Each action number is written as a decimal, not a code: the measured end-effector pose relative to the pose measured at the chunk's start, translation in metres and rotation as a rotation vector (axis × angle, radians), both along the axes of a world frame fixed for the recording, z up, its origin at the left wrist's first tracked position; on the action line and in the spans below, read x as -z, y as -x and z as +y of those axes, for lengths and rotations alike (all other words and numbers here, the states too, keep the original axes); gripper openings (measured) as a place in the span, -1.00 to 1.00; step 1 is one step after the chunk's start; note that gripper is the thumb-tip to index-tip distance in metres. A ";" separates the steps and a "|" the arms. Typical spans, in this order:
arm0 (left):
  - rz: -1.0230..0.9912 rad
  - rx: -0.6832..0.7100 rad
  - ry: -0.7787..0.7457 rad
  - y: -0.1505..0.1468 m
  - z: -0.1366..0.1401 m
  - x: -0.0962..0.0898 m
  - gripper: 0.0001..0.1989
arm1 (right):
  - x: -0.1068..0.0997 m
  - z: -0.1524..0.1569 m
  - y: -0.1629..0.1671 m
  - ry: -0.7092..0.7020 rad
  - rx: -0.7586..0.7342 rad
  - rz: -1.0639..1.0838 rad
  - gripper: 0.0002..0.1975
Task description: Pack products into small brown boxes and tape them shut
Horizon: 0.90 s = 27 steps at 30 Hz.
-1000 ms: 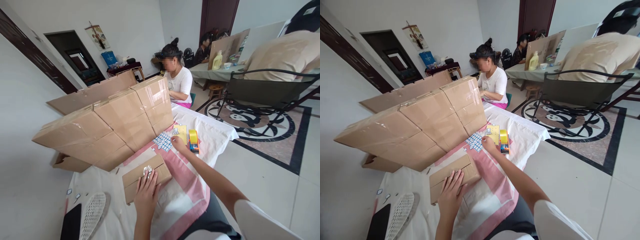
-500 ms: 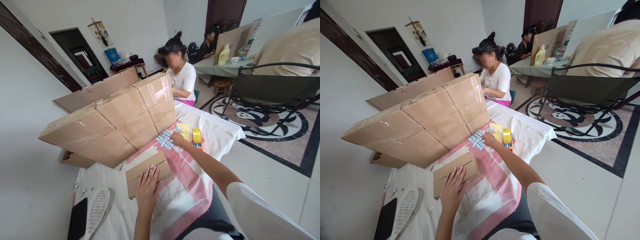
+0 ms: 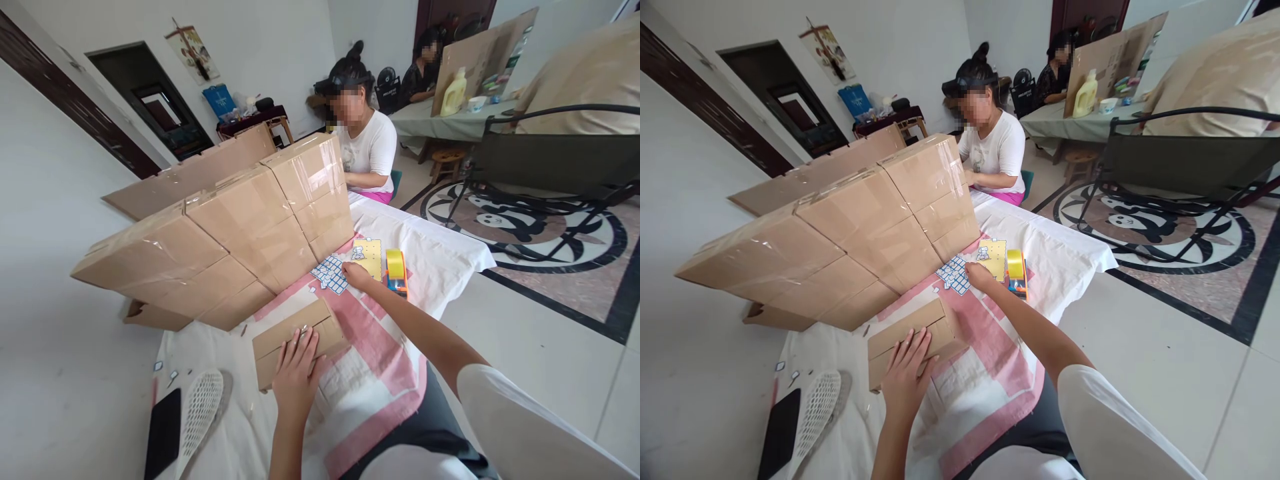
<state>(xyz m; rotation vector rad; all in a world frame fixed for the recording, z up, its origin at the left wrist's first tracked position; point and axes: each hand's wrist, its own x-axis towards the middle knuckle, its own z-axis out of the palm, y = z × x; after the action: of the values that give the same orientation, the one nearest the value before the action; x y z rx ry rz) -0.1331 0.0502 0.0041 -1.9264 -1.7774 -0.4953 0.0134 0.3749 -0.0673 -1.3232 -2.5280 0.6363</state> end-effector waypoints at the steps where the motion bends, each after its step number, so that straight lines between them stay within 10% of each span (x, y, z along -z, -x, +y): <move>1: -0.002 -0.001 -0.001 0.000 0.000 0.000 -0.57 | 0.000 0.000 -0.001 0.003 0.001 0.007 -0.72; 27: -0.044 -0.017 0.027 -0.001 -0.002 0.000 -0.53 | -0.005 -0.017 -0.010 -0.084 -0.052 0.011 -0.72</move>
<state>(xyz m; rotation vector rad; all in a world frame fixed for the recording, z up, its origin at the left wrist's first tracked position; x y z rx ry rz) -0.1316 0.0485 0.0037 -1.9303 -1.8356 -0.5144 0.0230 0.3582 -0.0627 -1.2260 -2.5583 0.5400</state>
